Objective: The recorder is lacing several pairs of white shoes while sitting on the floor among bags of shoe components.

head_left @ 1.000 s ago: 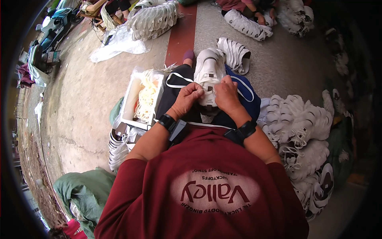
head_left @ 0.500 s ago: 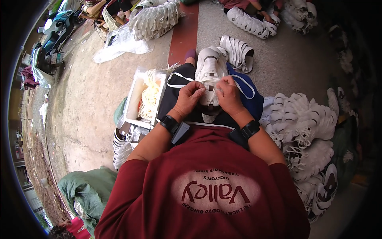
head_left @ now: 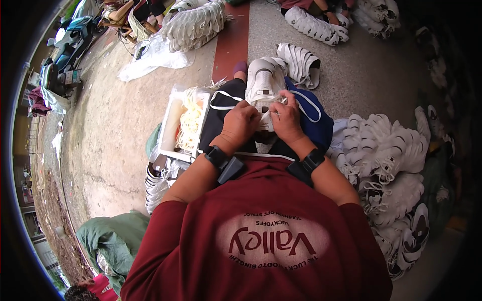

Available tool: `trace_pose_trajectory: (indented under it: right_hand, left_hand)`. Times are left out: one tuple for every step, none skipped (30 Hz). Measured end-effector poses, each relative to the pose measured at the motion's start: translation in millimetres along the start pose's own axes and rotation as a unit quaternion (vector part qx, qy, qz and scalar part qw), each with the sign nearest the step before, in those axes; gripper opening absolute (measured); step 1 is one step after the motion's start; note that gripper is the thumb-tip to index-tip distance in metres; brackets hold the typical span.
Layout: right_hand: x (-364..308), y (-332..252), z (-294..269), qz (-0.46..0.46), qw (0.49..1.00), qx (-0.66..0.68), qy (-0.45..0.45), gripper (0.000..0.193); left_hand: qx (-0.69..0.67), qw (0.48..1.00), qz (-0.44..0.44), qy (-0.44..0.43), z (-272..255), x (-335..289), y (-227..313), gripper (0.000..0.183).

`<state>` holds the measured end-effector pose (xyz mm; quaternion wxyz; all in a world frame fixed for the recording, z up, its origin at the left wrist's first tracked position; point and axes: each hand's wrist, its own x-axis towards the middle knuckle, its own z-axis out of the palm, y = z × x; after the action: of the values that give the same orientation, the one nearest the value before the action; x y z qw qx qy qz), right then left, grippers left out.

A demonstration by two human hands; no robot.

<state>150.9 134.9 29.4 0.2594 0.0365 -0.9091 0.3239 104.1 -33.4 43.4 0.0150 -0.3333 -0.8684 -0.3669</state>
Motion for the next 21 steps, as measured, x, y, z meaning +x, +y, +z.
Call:
trace_pose_trajectory:
  right_hand:
    - [0.6, 0.2, 1.2, 0.001, 1.000, -0.004, -0.003, 0.010]
    - [0.8, 0.7, 2.5, 0.003, 1.000, -0.009, -0.005, 0.011]
    - [0.7, 1.9, 4.3, 0.004, 1.000, -0.010, -0.005, 0.011]
    - [0.5, 3.4, 6.3, 0.006, 1.000, 0.001, 0.010, 0.010]
    - [0.5, 3.8, 7.7, 0.007, 1.000, 0.013, 0.022, 0.009]
    - [-0.3, 4.2, 8.2, 0.005, 1.000, 0.012, 0.022, 0.009]
    - [-1.4, 4.5, 8.3, 0.008, 1.000, 0.014, 0.022, 0.009]
    - [-1.6, 4.3, 7.5, 0.012, 1.000, 0.015, 0.022, 0.009]
    - [-1.5, 4.0, 7.2, 0.011, 1.000, 0.013, 0.022, 0.009]
    - [-1.2, 3.4, 7.1, 0.016, 1.000, 0.016, 0.018, 0.009]
    - [-1.4, 2.9, 7.2, 0.022, 0.999, 0.019, 0.014, 0.009]
    - [-1.7, 3.4, 7.2, 0.021, 1.000, 0.018, 0.013, 0.009]
    - [-2.1, 4.4, 7.3, 0.025, 1.000, 0.012, 0.002, 0.010]
    - [0.7, 1.1, 5.8, 0.026, 1.000, 0.008, -0.010, 0.011]
    - [1.2, -2.8, 3.1, 0.023, 1.000, 0.008, -0.012, 0.011]
    - [-0.1, -7.3, -1.1, 0.020, 0.999, -0.003, -0.026, 0.013]
    - [1.2, -10.2, -6.7, 0.020, 0.999, -0.017, -0.037, 0.016]
    - [1.7, -10.2, -7.6, 0.021, 0.999, -0.019, -0.037, 0.016]
    - [2.4, -10.5, -7.6, 0.013, 0.999, -0.032, -0.033, 0.017]
    - [3.5, -11.9, -6.9, 0.004, 0.999, -0.045, -0.029, 0.018]
    - [3.1, -6.9, -1.2, -0.002, 0.999, -0.034, -0.002, 0.016]
  left_hand:
    - [-0.038, 0.998, 0.025, 0.034, 0.5, -0.2, -0.5, 0.010]
    - [-0.039, 0.998, 0.026, 0.033, -0.5, 1.9, 1.4, 0.010]
    - [-0.052, 0.996, 0.034, 0.065, -1.5, 5.9, 3.6, 0.011]
    - [-0.065, 0.992, 0.042, 0.097, -1.6, 9.9, 5.0, 0.012]
    - [-0.066, 0.992, 0.042, 0.098, -0.7, 13.0, 4.6, 0.012]
    - [-0.040, 0.994, 0.063, 0.083, 0.7, 16.3, 3.6, 0.011]
    - [-0.015, 0.994, 0.085, 0.068, 1.4, 18.5, 2.7, 0.010]
    - [-0.016, 0.994, 0.086, 0.069, 2.1, 19.8, 0.8, 0.010]
    - [0.020, 0.995, 0.092, 0.033, 2.3, 20.7, -1.3, 0.008]
    - [0.056, 0.994, 0.099, -0.003, 2.8, 21.3, -3.0, 0.007]
    - [0.055, 0.994, 0.099, -0.002, 2.6, 21.7, -3.1, 0.007]
    - [0.064, 0.992, 0.106, -0.008, 2.2, 21.9, -3.2, 0.005]
    - [0.074, 0.991, 0.113, -0.014, 1.7, 21.8, -3.4, 0.004]
    - [0.073, 0.991, 0.111, -0.011, 1.0, 21.6, -3.4, 0.004]
    - [0.096, 0.990, 0.104, -0.017, 0.6, 21.5, -3.1, 0.005]
    - [0.119, 0.988, 0.096, -0.024, -0.3, 21.2, -3.4, 0.007]
    - [0.117, 0.988, 0.098, -0.022, -4.6, 21.1, 0.0, 0.007]
    - [0.125, 0.989, 0.072, -0.030, -13.2, 17.2, 5.0, 0.007]
    - [0.133, 0.989, 0.045, -0.038, -18.8, 14.7, 6.0, 0.008]
    - [0.132, 0.989, 0.045, -0.037, -22.2, 12.6, 1.9, 0.008]
    - [0.116, 0.993, 0.014, -0.024, -24.9, 10.5, -2.9, 0.008]
